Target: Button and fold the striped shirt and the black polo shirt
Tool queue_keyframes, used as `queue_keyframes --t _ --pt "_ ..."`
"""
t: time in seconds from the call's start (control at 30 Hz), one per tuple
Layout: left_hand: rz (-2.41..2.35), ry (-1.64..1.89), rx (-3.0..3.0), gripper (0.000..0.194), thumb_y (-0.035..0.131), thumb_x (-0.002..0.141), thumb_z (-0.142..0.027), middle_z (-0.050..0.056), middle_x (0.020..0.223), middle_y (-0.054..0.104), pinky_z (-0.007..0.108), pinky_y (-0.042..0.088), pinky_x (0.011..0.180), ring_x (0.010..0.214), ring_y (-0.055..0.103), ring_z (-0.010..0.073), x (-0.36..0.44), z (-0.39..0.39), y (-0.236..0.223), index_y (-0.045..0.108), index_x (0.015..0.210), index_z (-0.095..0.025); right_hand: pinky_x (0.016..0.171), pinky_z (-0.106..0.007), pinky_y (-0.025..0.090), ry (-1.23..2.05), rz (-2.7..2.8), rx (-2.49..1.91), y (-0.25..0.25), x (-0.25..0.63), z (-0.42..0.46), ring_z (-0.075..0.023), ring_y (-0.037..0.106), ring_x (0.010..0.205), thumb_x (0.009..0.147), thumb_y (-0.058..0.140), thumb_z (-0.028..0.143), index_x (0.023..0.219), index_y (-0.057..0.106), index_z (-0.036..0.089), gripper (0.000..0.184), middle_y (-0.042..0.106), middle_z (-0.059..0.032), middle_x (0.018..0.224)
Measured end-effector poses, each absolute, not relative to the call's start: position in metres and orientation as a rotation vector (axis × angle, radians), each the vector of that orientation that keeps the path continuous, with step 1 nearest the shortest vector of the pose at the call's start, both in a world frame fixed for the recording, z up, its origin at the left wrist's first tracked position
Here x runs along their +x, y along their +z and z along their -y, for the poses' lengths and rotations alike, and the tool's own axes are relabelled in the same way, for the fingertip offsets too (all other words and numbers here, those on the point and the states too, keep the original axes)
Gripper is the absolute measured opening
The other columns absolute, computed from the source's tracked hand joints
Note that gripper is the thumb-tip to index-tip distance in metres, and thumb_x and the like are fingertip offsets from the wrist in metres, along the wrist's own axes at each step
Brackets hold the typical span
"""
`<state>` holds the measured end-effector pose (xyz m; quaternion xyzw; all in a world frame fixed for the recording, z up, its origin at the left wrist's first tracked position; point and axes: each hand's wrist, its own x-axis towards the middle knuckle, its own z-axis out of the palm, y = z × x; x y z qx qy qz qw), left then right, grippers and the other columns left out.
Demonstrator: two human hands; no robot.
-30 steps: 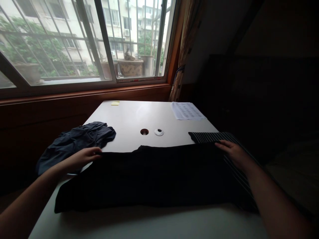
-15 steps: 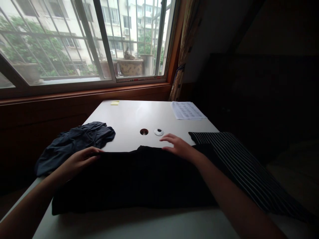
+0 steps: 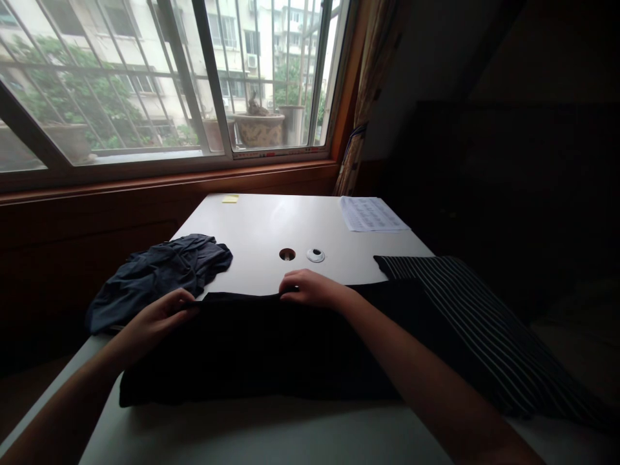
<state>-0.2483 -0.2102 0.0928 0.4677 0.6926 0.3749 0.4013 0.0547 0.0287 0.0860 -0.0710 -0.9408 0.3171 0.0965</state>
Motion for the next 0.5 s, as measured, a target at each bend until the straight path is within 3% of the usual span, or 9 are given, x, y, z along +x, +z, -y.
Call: queue_keyframes --t 0.3,0.5 --pt "-1.829 0.799 1.154 0.046 0.068 0.076 -0.067 0.001 0.082 0.065 0.027 0.051 0.058 0.073 0.063 0.0208 -0.231 0.243 0.121 0.067 0.094 -0.025 0.083 -0.028 0.050 1.306 2.733 -0.279 0.113 0.081 -0.006 -0.0191 0.068 0.092 0.091 0.066 0.041 0.102 0.076 0.025 0.021 0.075 -0.0012 0.098" --pt "-1.977 0.751 1.244 0.051 0.067 0.072 -0.065 0.003 0.076 0.066 0.027 0.049 0.054 0.070 0.064 0.0225 -0.251 0.193 0.112 0.070 0.096 -0.020 0.084 -0.030 0.049 1.224 2.776 -0.555 0.084 0.049 -0.032 -0.0211 0.068 0.094 0.090 0.067 0.040 0.102 0.076 0.025 0.021 0.075 -0.0022 0.101"
